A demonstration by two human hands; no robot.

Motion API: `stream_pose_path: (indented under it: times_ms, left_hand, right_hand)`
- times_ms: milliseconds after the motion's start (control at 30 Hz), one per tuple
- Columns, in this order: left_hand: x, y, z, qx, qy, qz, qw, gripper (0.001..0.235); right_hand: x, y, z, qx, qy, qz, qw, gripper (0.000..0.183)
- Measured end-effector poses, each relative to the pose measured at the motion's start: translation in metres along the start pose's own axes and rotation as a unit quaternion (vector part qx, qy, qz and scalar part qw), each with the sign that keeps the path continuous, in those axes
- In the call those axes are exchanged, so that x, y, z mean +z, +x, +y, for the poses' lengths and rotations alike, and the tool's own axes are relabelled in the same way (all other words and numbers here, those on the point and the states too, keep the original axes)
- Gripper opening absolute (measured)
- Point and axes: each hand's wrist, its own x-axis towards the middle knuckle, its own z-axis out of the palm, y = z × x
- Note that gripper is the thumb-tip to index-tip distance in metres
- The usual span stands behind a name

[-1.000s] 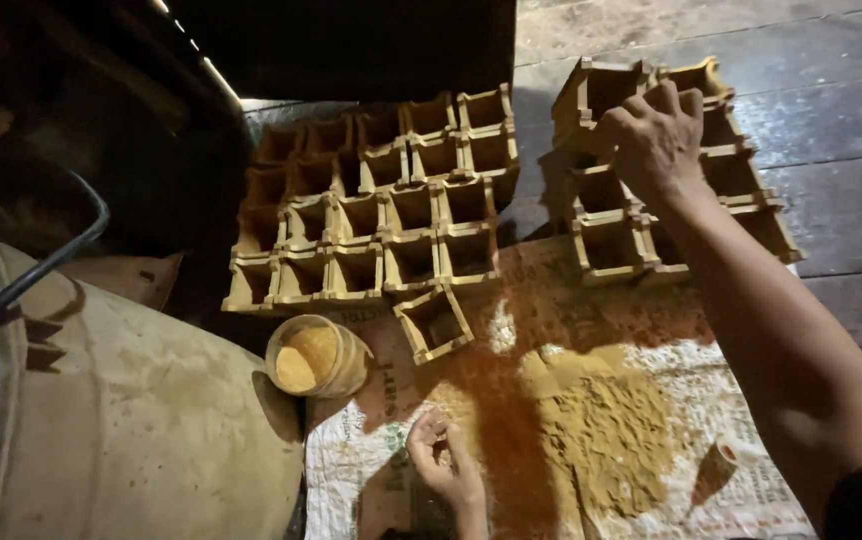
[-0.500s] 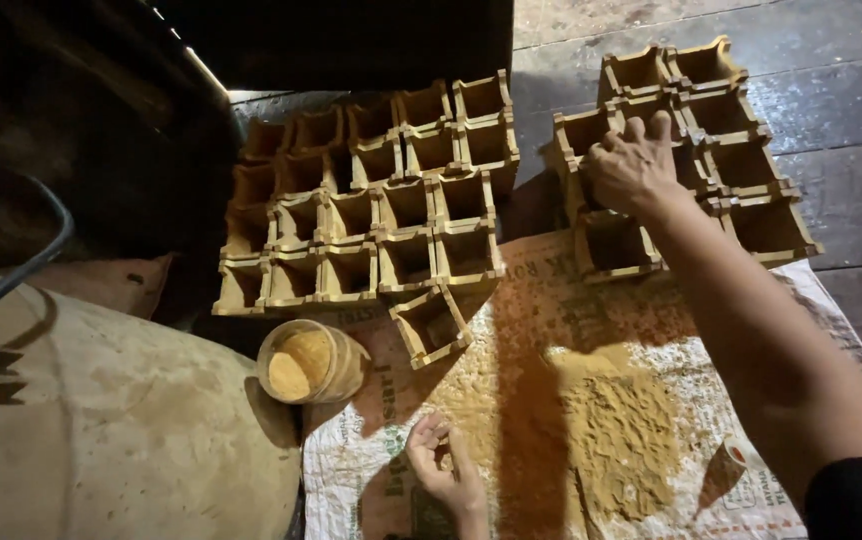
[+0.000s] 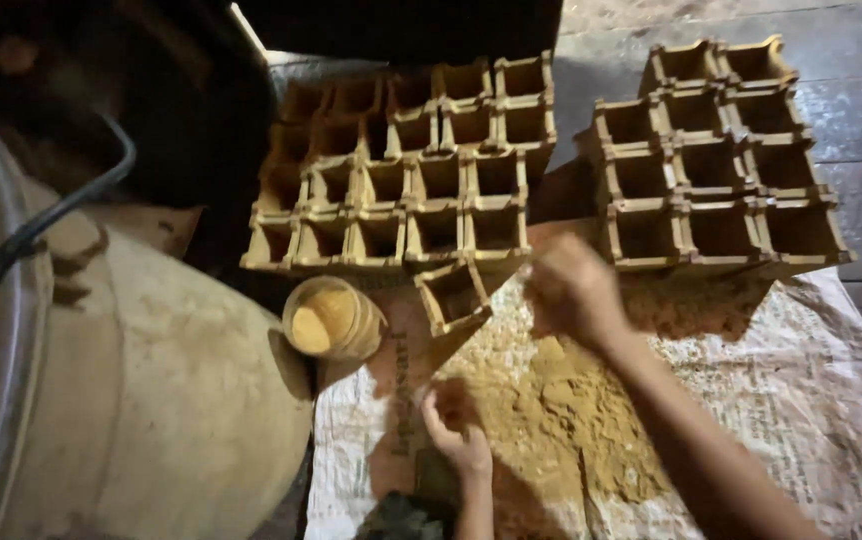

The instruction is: Assembling small wooden boxes by applying glue to the edges of panels and joining them together.

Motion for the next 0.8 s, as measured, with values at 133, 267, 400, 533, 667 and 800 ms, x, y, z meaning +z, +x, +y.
stream_pose_path:
  times_ms: [133, 267, 400, 533, 667, 800]
  left_hand:
    - [0.004, 0.005, 0.046, -0.038, -0.085, -0.016, 0.996, 0.028]
    - [0.0, 0.003, 0.054, 0.058, -0.068, -0.05, 0.995, 0.039]
    - [-0.005, 0.001, 0.097, 0.157, 0.021, -0.058, 0.986, 0.039]
    - [-0.022, -0.003, 0.149, 0.241, 0.078, -0.067, 0.965, 0.055]
    - [-0.025, -0.007, 0.183, 0.369, 0.049, -0.115, 0.921, 0.052]
    - [-0.027, -0.011, 0.177, 0.515, 0.211, -0.174, 0.813, 0.019]
  right_hand:
    - [0.047, -0.049, -0.053, 0.013, 0.037, -0.104, 0.994, 0.042]
    - [0.08, -0.072, -0.044, 0.028, -0.139, -0.298, 0.944, 0.067]
    - [0.066, -0.065, -0.041, 0.015, -0.101, -0.246, 0.964, 0.052]
    - [0.006, -0.062, -0.07, -0.022, -0.097, -0.284, 0.954, 0.039]
    - [-0.035, -0.074, -0.095, -0.039, -0.117, -0.426, 0.896, 0.035]
    - [-0.036, -0.093, -0.1, -0.051, -0.059, -0.439, 0.895, 0.029]
